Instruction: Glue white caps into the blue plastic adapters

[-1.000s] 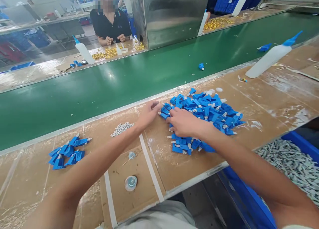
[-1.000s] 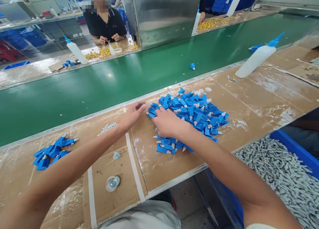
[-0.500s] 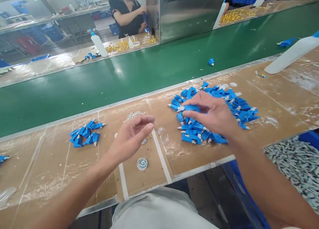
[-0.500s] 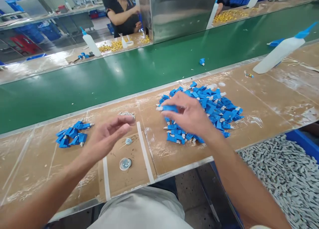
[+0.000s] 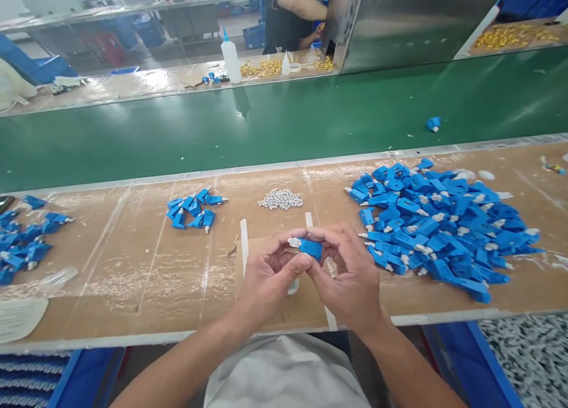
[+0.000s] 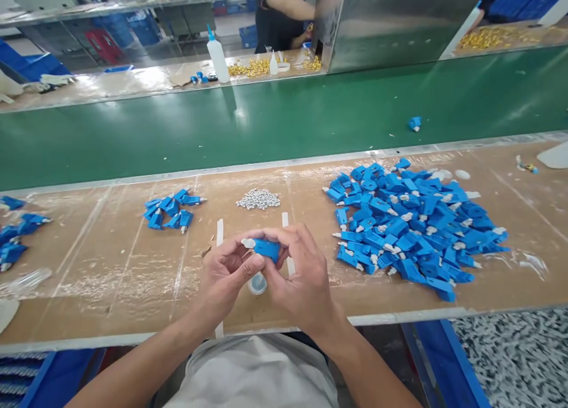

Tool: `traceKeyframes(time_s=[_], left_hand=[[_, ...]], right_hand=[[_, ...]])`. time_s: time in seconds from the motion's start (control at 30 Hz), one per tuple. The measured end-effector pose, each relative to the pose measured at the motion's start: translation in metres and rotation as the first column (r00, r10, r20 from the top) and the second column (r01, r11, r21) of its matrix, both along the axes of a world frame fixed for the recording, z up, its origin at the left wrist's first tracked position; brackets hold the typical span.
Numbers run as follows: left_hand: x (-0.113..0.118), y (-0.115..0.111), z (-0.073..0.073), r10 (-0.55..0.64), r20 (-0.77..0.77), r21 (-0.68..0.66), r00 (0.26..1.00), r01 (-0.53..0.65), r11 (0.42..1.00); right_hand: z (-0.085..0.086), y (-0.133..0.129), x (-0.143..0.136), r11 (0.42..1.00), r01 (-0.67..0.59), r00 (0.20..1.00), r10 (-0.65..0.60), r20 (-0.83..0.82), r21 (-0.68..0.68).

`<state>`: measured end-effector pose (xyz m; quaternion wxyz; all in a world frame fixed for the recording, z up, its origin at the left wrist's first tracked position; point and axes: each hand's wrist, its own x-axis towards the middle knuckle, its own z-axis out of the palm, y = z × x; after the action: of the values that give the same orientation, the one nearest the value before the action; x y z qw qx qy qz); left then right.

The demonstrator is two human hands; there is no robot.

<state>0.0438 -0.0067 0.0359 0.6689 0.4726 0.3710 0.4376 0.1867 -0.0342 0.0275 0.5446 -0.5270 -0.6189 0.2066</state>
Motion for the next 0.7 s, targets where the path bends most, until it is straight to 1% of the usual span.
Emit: traceKeyframes(time_s=[0.03, 0.1, 0.17, 0.2, 0.27, 0.3, 0.33, 0.4, 0.43, 0.5, 0.53, 0.6, 0.7], left_hand=[[-0.004, 0.001, -0.001, -0.006, 0.014, 0.004, 1.0, 0.006, 1.0], [-0.014, 0.003, -0.002, 0.006, 0.032, 0.009, 0.999, -0.006, 1.0], [-0.025, 0.007, -0.003, 0.061, 0.052, -0.013, 0.997, -0.061, 0.998], [-0.031, 0.01, -0.005, 0.097, 0.065, -0.041, 0.993, -0.095, 0.995], [-0.043, 0.014, -0.01, 0.151, 0.097, -0.131, 0.984, -0.138, 0.982], [-0.049, 0.016, -0.014, 0.165, 0.115, -0.189, 0.98, -0.142, 0.972], [-0.053, 0.017, -0.018, 0.172, 0.134, -0.252, 0.976, -0.134, 0.958], [-0.061, 0.018, -0.026, 0.178, 0.179, -0.368, 0.968, -0.102, 0.924], [-0.064, 0.017, -0.029, 0.182, 0.202, -0.413, 0.962, -0.085, 0.907], [-0.068, 0.016, -0.033, 0.183, 0.234, -0.457, 0.955, -0.059, 0.888], [-0.069, 0.015, -0.035, 0.178, 0.242, -0.461, 0.954, -0.049, 0.886], [-0.071, 0.013, -0.035, 0.165, 0.248, -0.456, 0.955, -0.036, 0.889], [-0.073, 0.013, -0.036, 0.154, 0.249, -0.447, 0.956, -0.028, 0.894]], right_hand=[[0.002, -0.002, -0.002, 0.999, -0.027, 0.999, 0.026, -0.037, -0.018], [0.004, -0.005, -0.002, 0.986, -0.148, 0.982, 0.137, -0.132, -0.078], [0.001, -0.008, 0.005, 0.95, -0.248, 0.958, 0.211, -0.193, -0.189], [-0.003, -0.009, 0.009, 0.929, -0.259, 0.957, 0.21, -0.199, -0.265], [-0.016, -0.011, 0.017, 0.88, -0.215, 0.972, 0.152, -0.178, -0.423], [-0.024, -0.012, 0.019, 0.851, -0.193, 0.977, 0.122, -0.173, -0.488], [-0.032, -0.013, 0.019, 0.816, -0.197, 0.976, 0.111, -0.188, -0.543], [-0.045, -0.016, 0.015, 0.76, -0.244, 0.961, 0.108, -0.253, -0.602], [-0.05, -0.018, 0.011, 0.745, -0.264, 0.954, 0.109, -0.279, -0.612], [-0.053, -0.02, 0.003, 0.74, -0.283, 0.947, 0.113, -0.302, -0.61], [-0.054, -0.021, 0.0, 0.75, -0.278, 0.948, 0.115, -0.296, -0.6], [-0.052, -0.022, -0.003, 0.785, -0.248, 0.962, 0.128, -0.243, -0.568], [-0.05, -0.022, -0.003, 0.836, -0.201, 0.979, 0.166, -0.114, -0.51]])
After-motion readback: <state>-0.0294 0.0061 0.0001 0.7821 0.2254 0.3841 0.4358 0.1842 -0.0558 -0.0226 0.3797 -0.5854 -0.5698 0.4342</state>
